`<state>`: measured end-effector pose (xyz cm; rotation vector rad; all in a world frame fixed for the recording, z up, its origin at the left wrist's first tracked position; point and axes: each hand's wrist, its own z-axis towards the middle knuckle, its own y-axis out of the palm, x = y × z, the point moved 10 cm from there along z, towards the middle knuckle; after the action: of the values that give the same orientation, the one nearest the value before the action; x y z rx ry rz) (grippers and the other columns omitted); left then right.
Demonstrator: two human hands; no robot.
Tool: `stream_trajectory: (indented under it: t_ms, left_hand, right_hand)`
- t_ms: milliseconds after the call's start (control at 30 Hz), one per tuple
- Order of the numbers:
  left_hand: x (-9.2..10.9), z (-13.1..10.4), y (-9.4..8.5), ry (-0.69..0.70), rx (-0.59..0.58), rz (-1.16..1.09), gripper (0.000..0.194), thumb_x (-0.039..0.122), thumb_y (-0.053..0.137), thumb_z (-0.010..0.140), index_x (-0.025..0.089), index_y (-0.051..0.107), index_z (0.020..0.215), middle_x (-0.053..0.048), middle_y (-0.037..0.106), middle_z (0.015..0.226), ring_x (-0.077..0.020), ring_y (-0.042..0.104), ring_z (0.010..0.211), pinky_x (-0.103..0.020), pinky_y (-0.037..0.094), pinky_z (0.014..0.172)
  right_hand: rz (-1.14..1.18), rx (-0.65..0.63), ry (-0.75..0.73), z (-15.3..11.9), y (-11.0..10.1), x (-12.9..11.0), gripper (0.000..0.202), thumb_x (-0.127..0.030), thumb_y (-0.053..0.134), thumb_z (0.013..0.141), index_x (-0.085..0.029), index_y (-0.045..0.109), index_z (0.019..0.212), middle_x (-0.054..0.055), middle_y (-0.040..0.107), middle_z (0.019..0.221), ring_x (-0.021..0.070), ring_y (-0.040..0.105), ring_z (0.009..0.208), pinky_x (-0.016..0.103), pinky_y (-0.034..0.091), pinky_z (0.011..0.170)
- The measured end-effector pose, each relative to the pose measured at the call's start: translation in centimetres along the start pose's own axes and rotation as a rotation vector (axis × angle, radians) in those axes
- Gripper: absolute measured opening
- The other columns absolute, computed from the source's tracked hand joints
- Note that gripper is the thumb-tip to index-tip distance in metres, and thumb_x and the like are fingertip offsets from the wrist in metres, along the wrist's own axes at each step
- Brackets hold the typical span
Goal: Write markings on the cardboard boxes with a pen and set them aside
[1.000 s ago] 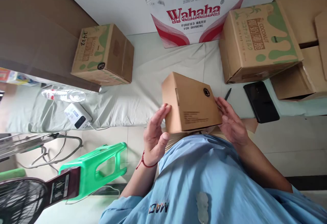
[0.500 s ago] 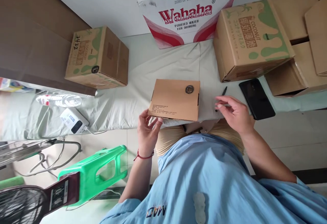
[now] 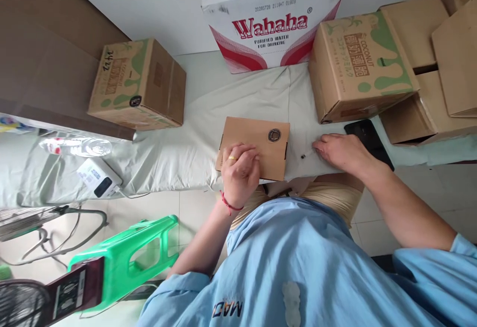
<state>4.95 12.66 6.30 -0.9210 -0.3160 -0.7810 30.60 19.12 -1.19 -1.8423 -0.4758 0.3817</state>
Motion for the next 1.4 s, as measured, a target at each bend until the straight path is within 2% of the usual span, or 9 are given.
stream_trajectory:
  t_ms: [133,267,367,467,600,700,967,1100,1400]
  left_hand:
    - [-1.0,0.2,2.9,-0.028,-0.057,0.076,0.019,0.020,0.065,0.103,0.025,0.083,0.106,-0.009,0.082,0.112,-0.0288,0.069,0.100,-0.045,0.054,0.090]
    - [-0.6,-0.2,3.5,0.017,-0.073,0.131,0.020,0.019,0.065,0.104,0.025,0.083,0.111,-0.009,0.082,0.116,-0.0280,0.068,0.100,-0.042,0.053,0.088]
    - [-0.7,-0.2,3.6,-0.023,-0.117,0.189,0.022,0.019,0.062,0.107,0.024,0.083,0.112,-0.010,0.081,0.117,-0.0276,0.068,0.103,-0.041,0.053,0.089]
    - [-0.5,0.0,3.8,-0.030,-0.151,0.272,0.024,0.021,0.060,0.108,0.025,0.084,0.112,-0.010,0.082,0.117,-0.0275,0.069,0.103,-0.041,0.055,0.089]
    - [0.0,0.1,3.8,-0.023,-0.139,0.318,0.023,0.022,0.061,0.108,0.024,0.083,0.115,-0.009,0.082,0.116,-0.0272,0.069,0.100,-0.041,0.055,0.088]
    - [0.3,0.3,3.7,-0.012,-0.106,0.328,0.020,0.022,0.064,0.108,0.023,0.082,0.114,-0.008,0.083,0.114,-0.0268,0.069,0.099,-0.040,0.055,0.087]
    - [0.7,0.9,4.0,-0.008,-0.085,0.370,0.020,0.025,0.065,0.108,0.022,0.084,0.113,-0.008,0.083,0.113,-0.0270,0.066,0.096,-0.039,0.053,0.083]
    - [0.4,0.9,4.4,-0.035,-0.120,0.387,0.023,0.029,0.063,0.110,0.024,0.085,0.116,-0.007,0.083,0.114,-0.0274,0.066,0.098,-0.040,0.052,0.083]
    - [0.6,0.9,4.3,-0.020,-0.106,0.388,0.024,0.028,0.064,0.110,0.023,0.086,0.117,-0.009,0.082,0.113,-0.0272,0.065,0.097,-0.040,0.053,0.084]
  right_hand:
    - [0.172,0.234,-0.007,-1.9,-3.3,0.8,0.016,-0.023,0.060,0.100,-0.021,0.076,0.099,0.008,0.078,0.087,0.0259,0.073,0.085,0.035,0.039,0.066]
    - [0.832,0.656,0.110,-4.6,-6.9,4.3,0.010,-0.031,0.074,0.091,-0.027,0.065,0.092,-0.004,0.056,0.064,0.0146,0.049,0.055,0.032,0.040,0.059]
    - [1.494,0.798,0.113,-3.1,-6.5,5.1,0.031,-0.038,0.081,0.086,-0.029,0.052,0.079,-0.008,0.042,0.059,0.0107,0.029,0.047,0.028,0.024,0.045]
    - [1.811,0.753,0.141,0.7,-5.1,2.7,0.031,-0.038,0.084,0.082,-0.028,0.055,0.080,-0.009,0.048,0.059,0.0097,0.033,0.046,0.024,0.021,0.042]
    - [1.664,0.705,0.085,4.2,-5.0,-1.8,0.027,-0.045,0.081,0.089,-0.026,0.070,0.103,-0.002,0.075,0.080,0.0125,0.057,0.059,0.025,0.043,0.053]
    - [1.452,0.774,0.120,4.8,-4.6,-3.4,0.018,-0.041,0.078,0.093,-0.024,0.071,0.096,-0.004,0.069,0.070,0.0128,0.056,0.058,0.026,0.044,0.057]
    - [1.394,1.018,0.217,3.6,-2.0,-3.7,0.017,-0.040,0.063,0.102,-0.023,0.069,0.100,-0.005,0.061,0.067,0.0130,0.056,0.056,0.026,0.046,0.057]
    - [1.341,1.064,0.203,3.4,-2.2,-3.9,0.023,-0.044,0.065,0.106,-0.024,0.072,0.113,0.001,0.072,0.081,0.0162,0.066,0.066,0.030,0.055,0.064]
    - [1.201,1.119,0.223,3.2,-2.8,-4.0,0.006,-0.031,0.068,0.098,-0.025,0.067,0.097,-0.004,0.067,0.073,0.0123,0.055,0.056,0.026,0.047,0.054]
